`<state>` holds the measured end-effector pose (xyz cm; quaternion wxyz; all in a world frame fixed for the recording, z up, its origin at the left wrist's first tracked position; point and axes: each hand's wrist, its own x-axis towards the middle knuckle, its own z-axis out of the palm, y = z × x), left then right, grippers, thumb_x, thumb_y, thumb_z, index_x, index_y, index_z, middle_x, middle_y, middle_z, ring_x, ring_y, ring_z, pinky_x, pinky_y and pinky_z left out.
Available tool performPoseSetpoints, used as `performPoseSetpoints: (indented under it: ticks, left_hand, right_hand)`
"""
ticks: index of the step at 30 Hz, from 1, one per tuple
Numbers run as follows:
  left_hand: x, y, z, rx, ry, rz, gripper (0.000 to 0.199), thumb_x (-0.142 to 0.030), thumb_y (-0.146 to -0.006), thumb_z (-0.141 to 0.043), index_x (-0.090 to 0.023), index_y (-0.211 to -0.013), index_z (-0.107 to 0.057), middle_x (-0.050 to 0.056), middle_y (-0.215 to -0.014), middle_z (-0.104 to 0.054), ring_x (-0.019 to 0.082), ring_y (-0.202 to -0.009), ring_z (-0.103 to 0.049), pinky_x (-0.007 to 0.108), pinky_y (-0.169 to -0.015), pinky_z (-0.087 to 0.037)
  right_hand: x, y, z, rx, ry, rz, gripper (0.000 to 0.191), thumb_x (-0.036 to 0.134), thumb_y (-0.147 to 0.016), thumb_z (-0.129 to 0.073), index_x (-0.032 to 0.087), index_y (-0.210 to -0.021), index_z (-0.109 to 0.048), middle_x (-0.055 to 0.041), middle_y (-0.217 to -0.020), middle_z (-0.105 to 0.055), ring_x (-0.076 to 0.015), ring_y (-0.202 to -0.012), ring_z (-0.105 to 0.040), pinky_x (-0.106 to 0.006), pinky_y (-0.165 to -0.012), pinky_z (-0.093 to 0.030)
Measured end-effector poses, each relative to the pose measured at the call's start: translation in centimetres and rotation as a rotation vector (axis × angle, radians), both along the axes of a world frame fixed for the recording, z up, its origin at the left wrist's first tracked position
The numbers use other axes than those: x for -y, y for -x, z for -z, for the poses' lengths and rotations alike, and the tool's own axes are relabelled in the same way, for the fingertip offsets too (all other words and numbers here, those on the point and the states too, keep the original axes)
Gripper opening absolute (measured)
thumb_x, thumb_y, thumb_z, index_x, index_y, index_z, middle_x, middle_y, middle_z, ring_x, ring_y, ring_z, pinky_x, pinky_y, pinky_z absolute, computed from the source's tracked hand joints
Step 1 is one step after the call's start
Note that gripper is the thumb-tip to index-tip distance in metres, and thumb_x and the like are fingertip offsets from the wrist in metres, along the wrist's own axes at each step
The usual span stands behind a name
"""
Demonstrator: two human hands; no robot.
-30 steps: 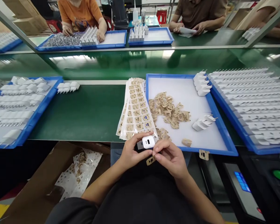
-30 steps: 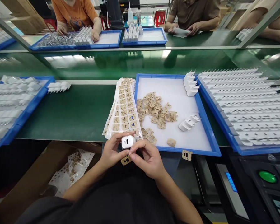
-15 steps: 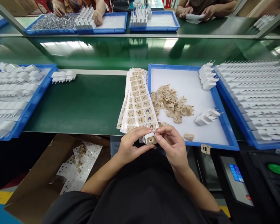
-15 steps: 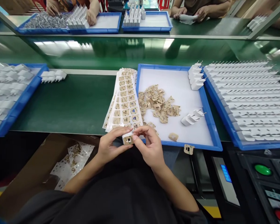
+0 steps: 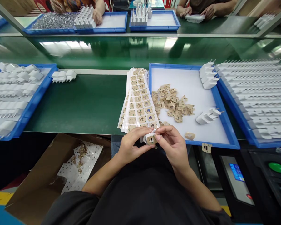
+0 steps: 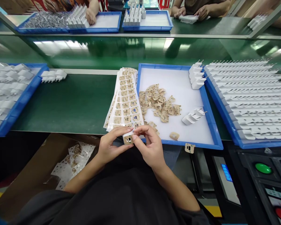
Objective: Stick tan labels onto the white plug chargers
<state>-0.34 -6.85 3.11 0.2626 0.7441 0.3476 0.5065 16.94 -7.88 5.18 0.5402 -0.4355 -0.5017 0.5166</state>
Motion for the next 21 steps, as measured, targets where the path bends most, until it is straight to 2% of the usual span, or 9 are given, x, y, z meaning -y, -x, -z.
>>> performPoseSetpoints:
  ticks: [4,10,21]
  left_hand:
    - [0.1,0.1,-0.1,0.003,-0.001,0.0,0.05,-0.021,-0.079,-0.082,-0.02,-0.126,-0.063,0.011,-0.115,-0.074,0.022,-0.11,-0.07,0.038,-0.101,-0.056]
    - [0.2,0.0,-0.4,-0.007,-0.024,-0.026,0.046,-0.02,-0.082,-0.079,-0.021,-0.125,-0.064,0.011,-0.112,-0.075,0.023,-0.107,-0.071,0.038,-0.098,-0.058]
    - [0.1,0.1,-0.4,-0.036,-0.049,-0.049,0.044,-0.021,-0.083,-0.079,-0.021,-0.124,-0.064,0.01,-0.11,-0.076,0.023,-0.105,-0.072,0.038,-0.096,-0.059]
  right_hand:
    - [0.2,0.2,0.1,0.027,-0.026,0.01,0.011,0.018,-0.091,-0.066,0.026,-0.099,-0.066,0.0011,-0.091,-0.064,-0.0129,-0.087,-0.062,-0.026,-0.082,-0.052]
    - [0.4,0.9,0.5,0.094,-0.074,0.073,0.026,0.018,-0.086,-0.073,0.029,-0.108,-0.064,0.0017,-0.09,-0.063,-0.0143,-0.085,-0.062,-0.031,-0.083,-0.053]
    - [0.5,1.5,0.8,0.166,-0.108,0.132,0.024,0.02,-0.088,-0.072,0.028,-0.109,-0.064,0.0005,-0.089,-0.063,-0.0152,-0.081,-0.063,-0.033,-0.078,-0.056]
